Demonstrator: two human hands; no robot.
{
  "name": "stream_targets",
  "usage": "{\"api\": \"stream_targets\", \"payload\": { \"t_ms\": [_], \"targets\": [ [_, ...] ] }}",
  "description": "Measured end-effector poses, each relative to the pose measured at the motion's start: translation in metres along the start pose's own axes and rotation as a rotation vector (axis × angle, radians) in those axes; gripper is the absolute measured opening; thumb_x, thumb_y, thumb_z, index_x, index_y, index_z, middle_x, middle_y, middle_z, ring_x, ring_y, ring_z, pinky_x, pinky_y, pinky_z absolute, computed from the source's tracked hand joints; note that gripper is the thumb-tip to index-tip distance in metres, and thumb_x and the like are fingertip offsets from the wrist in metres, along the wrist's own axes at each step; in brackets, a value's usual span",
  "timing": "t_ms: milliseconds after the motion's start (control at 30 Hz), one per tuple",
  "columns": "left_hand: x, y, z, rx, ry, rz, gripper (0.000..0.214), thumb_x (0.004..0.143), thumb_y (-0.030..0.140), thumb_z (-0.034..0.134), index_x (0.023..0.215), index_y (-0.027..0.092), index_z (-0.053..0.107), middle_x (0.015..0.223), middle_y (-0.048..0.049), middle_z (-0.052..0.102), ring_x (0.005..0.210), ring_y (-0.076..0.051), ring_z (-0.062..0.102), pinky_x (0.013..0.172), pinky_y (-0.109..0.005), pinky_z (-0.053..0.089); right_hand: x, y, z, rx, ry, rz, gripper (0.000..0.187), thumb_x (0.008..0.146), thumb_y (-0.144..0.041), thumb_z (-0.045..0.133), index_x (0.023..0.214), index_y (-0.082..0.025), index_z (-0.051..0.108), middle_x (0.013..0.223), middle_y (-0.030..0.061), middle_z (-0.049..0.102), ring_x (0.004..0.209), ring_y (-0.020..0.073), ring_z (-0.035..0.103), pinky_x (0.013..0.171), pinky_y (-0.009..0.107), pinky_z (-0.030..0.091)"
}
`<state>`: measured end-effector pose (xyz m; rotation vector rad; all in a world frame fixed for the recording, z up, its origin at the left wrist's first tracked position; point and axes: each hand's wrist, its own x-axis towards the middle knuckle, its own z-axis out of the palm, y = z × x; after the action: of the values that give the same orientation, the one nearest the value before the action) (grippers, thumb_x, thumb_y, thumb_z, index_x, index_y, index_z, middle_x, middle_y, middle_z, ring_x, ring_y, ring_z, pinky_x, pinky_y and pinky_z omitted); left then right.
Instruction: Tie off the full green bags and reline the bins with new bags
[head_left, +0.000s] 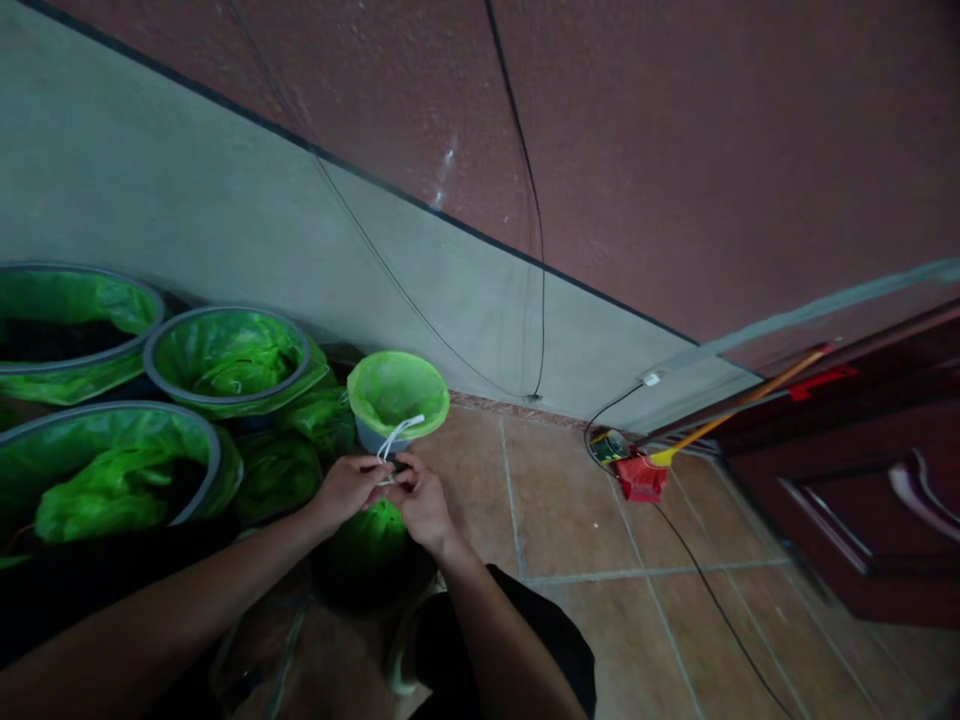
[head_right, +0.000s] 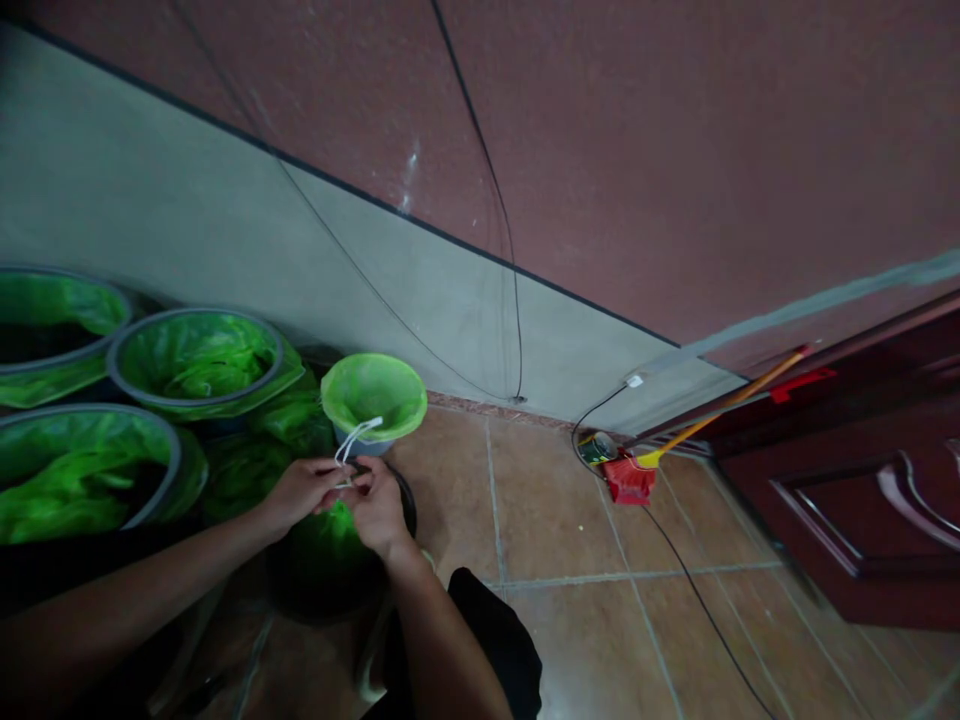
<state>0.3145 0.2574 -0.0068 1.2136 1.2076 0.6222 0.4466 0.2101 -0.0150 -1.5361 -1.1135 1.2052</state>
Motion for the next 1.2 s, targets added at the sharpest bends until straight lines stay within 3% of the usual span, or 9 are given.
{"api": "stream_targets", "payload": {
  "t_ms": [100, 200, 300, 367, 533, 667, 867, 1000, 1200],
  "targets": [
    [0.001, -0.001, 0.000, -0.152, 0.029, -0.113, 0.034, 0.064, 0.048, 0.068, 0.068, 0.015, 0.066, 0.044, 0.0037, 0.052, 0.041, -0.009, 0.044, 0.044, -0.022, 0.032, -0.007, -0.005, 0.002, -0.305, 0.079, -0.123, 0.042, 0.080, -0.010, 0.062, 0.121, -0.019, 0.064, 0.082, -0.0005, 0.069, 0.073, 0.0159, 0.064, 0.075, 0.029, 0.050],
    [0.000, -0.001, 0.000, -0.215, 0.007, -0.188, 0.032, 0.061, 0.046, 0.070, 0.063, 0.015, 0.062, 0.046, 0.0040, 0.052, 0.042, -0.008, 0.043, 0.047, -0.022, 0.035, -0.014, -0.010, 0.004, -0.494, 0.089, -0.229, 0.025, 0.085, -0.008, 0.055, 0.101, -0.019, 0.071, 0.091, 0.0037, 0.072, 0.085, 0.0177, 0.066, 0.083, 0.030, 0.050],
    [0.001, 0.000, -0.001, -0.144, 0.000, -0.178, 0.030, 0.068, 0.046, 0.064, 0.062, 0.016, 0.061, 0.047, 0.0029, 0.052, 0.043, -0.010, 0.044, 0.048, -0.024, 0.036, -0.017, -0.011, 0.006, -0.602, 0.063, -0.265, 0.024, 0.090, -0.009, 0.050, 0.085, -0.020, 0.072, 0.091, 0.0058, 0.072, 0.091, 0.0190, 0.065, 0.089, 0.032, 0.048],
    [0.004, 0.000, -0.004, -0.009, 0.008, -0.109, 0.033, 0.075, 0.047, 0.057, 0.061, 0.018, 0.060, 0.046, 0.0020, 0.052, 0.043, -0.012, 0.046, 0.048, -0.025, 0.035, -0.015, -0.009, 0.006, -0.605, 0.055, -0.214, 0.024, 0.089, -0.009, 0.051, 0.081, -0.019, 0.071, 0.090, 0.0061, 0.071, 0.089, 0.0191, 0.064, 0.089, 0.033, 0.048],
    [0.014, -0.003, -0.008, 0.369, 0.019, 0.138, 0.026, 0.081, 0.044, 0.052, 0.071, 0.022, 0.062, 0.063, -0.0020, 0.066, 0.060, -0.018, 0.062, 0.059, -0.028, 0.042, -0.009, -0.004, 0.005, -0.191, -0.087, 0.179, 0.013, 0.081, -0.011, 0.059, 0.078, -0.018, 0.069, 0.076, 0.0008, 0.064, 0.069, 0.0138, 0.058, 0.069, 0.027, 0.049],
    [0.020, -0.009, -0.007, 0.344, -0.029, 0.145, 0.016, 0.078, 0.035, 0.050, 0.082, 0.023, 0.059, 0.069, -0.0007, 0.067, 0.066, -0.020, 0.064, 0.065, -0.029, 0.046, -0.006, -0.003, -0.003, 0.173, -0.153, 0.409, 0.007, 0.069, -0.016, 0.072, 0.074, -0.017, 0.067, 0.071, -0.0012, 0.061, 0.063, 0.0113, 0.055, 0.057, 0.023, 0.048],
    [0.017, -0.003, -0.018, 0.419, -0.131, 0.215, 0.009, 0.066, 0.024, 0.056, 0.070, 0.021, 0.063, 0.074, -0.0008, 0.069, 0.074, -0.019, 0.065, 0.073, -0.029, 0.049, -0.004, -0.002, -0.011, 0.337, -0.021, 0.510, 0.025, 0.061, -0.026, 0.086, 0.072, -0.016, 0.067, 0.063, -0.0030, 0.060, 0.057, 0.0091, 0.054, 0.054, 0.021, 0.048],
    [0.007, -0.003, -0.018, 0.412, -0.220, 0.241, 0.015, 0.068, 0.026, 0.062, 0.079, 0.022, 0.071, 0.084, -0.0029, 0.075, 0.081, -0.021, 0.069, 0.077, -0.029, 0.051, -0.004, -0.005, -0.013, 0.390, -0.035, 0.541, 0.025, 0.061, -0.027, 0.088, 0.071, -0.014, 0.068, 0.061, -0.0031, 0.060, 0.056, 0.0080, 0.053, 0.054, 0.020, 0.046],
    [0.002, -0.012, -0.010, 0.530, -0.166, 0.306, 0.010, 0.077, 0.023, 0.059, 0.075, 0.021, 0.068, 0.083, -0.0047, 0.076, 0.084, -0.021, 0.068, 0.080, -0.029, 0.049, -0.002, 0.001, -0.011, 0.389, -0.072, 0.483, 0.027, 0.062, -0.030, 0.087, 0.074, -0.014, 0.069, 0.064, -0.0021, 0.062, 0.057, 0.0084, 0.056, 0.057, 0.021, 0.048]
  ]
}}
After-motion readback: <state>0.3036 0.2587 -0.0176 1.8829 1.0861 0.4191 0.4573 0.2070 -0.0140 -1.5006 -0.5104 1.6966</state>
